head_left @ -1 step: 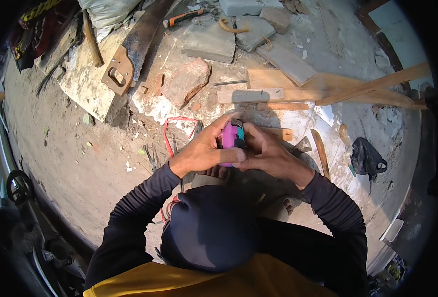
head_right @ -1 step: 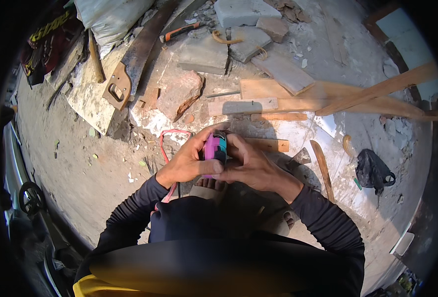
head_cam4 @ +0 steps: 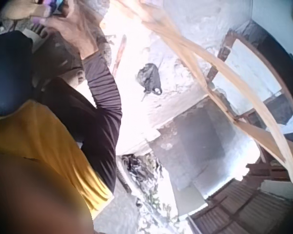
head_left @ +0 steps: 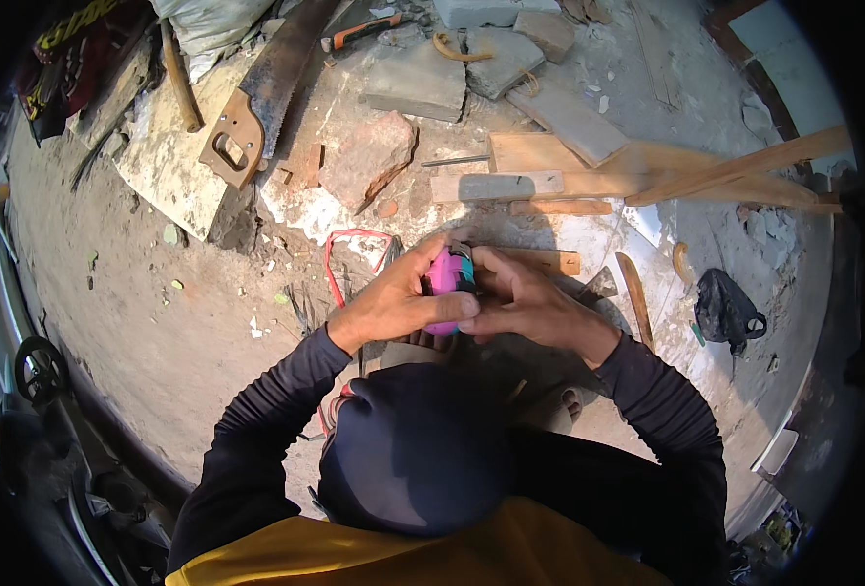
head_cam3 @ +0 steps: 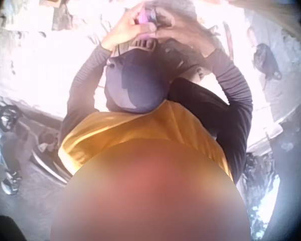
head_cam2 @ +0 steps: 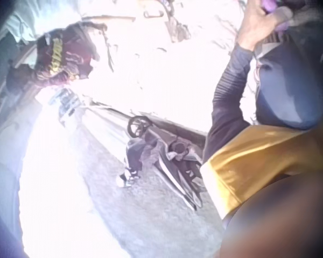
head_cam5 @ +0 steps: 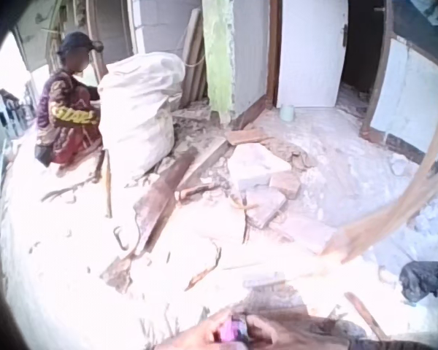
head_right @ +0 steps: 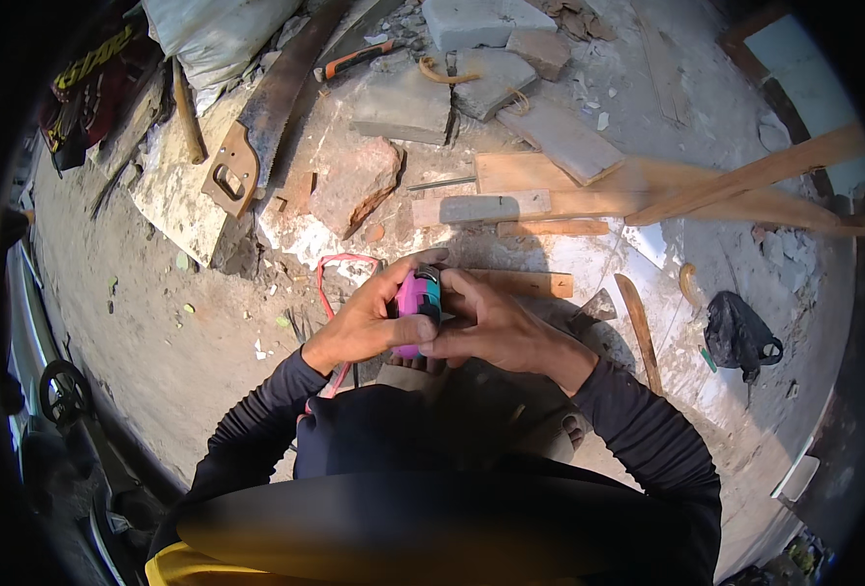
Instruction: The person splits small wooden pieces using a hand axe on a concrete floor. They measure a piece with a tape measure, then repeatedly strike and split the wood into smaller sections, handling each piece individually.
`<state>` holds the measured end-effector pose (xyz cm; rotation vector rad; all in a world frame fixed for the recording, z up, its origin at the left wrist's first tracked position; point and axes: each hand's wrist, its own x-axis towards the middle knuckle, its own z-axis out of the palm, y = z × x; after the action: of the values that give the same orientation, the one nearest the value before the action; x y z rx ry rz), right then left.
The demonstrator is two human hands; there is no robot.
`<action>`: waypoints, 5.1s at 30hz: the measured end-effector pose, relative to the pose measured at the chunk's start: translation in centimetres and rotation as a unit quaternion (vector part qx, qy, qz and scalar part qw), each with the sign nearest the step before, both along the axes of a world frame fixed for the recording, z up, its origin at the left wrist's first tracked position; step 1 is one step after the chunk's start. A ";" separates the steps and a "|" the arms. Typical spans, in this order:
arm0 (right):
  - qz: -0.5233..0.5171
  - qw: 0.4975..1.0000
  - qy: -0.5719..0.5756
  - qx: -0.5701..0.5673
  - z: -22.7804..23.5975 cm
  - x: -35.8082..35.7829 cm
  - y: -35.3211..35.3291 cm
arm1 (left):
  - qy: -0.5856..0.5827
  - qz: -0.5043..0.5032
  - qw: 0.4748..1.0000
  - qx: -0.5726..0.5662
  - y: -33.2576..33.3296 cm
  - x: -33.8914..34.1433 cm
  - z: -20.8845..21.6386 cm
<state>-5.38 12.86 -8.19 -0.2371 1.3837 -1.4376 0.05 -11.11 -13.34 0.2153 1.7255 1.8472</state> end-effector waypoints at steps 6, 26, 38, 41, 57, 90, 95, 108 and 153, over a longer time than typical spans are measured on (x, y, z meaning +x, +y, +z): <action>0.008 0.995 -0.089 0.034 -2.3 -0.7 -1.4 | 0.014 0.001 0.995 -0.095 -2.2 1.4 0.1; -0.333 0.936 -0.098 0.052 -9.5 -2.9 1.6 | -0.092 0.043 0.946 -0.307 -21.3 3.3 -3.6; -0.388 0.909 -0.025 0.148 -9.4 -5.7 5.4 | -0.064 -0.034 0.932 -0.356 -22.7 -0.7 -4.9; -0.437 0.881 0.040 0.177 -9.4 -6.2 5.7 | 0.000 -0.065 0.930 -0.363 -23.0 -1.6 -5.3; -0.394 0.846 0.223 0.281 -9.9 -8.3 6.4 | 0.264 -0.258 0.825 -0.428 -26.0 -5.1 -7.9; -0.024 0.724 0.612 0.317 -6.6 -9.5 6.1 | 0.281 -0.279 0.827 -0.399 -26.2 -5.7 -7.5; 0.004 0.742 0.585 0.329 -6.4 -10.3 6.1 | 0.303 -0.267 0.832 -0.381 -26.4 -5.6 -7.9; 0.049 0.734 0.591 0.331 -5.8 -10.9 5.5 | 0.237 -0.285 0.843 -0.389 -26.3 -6.3 -7.6; 0.090 0.709 0.603 0.353 -6.6 -12.2 6.1 | -0.133 -0.078 0.910 -0.385 -24.3 -3.5 -3.5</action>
<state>-17.55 18.95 -14.82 -0.8715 2.7481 -0.3351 -3.44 -35.44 -16.87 -0.2049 2.0166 0.9183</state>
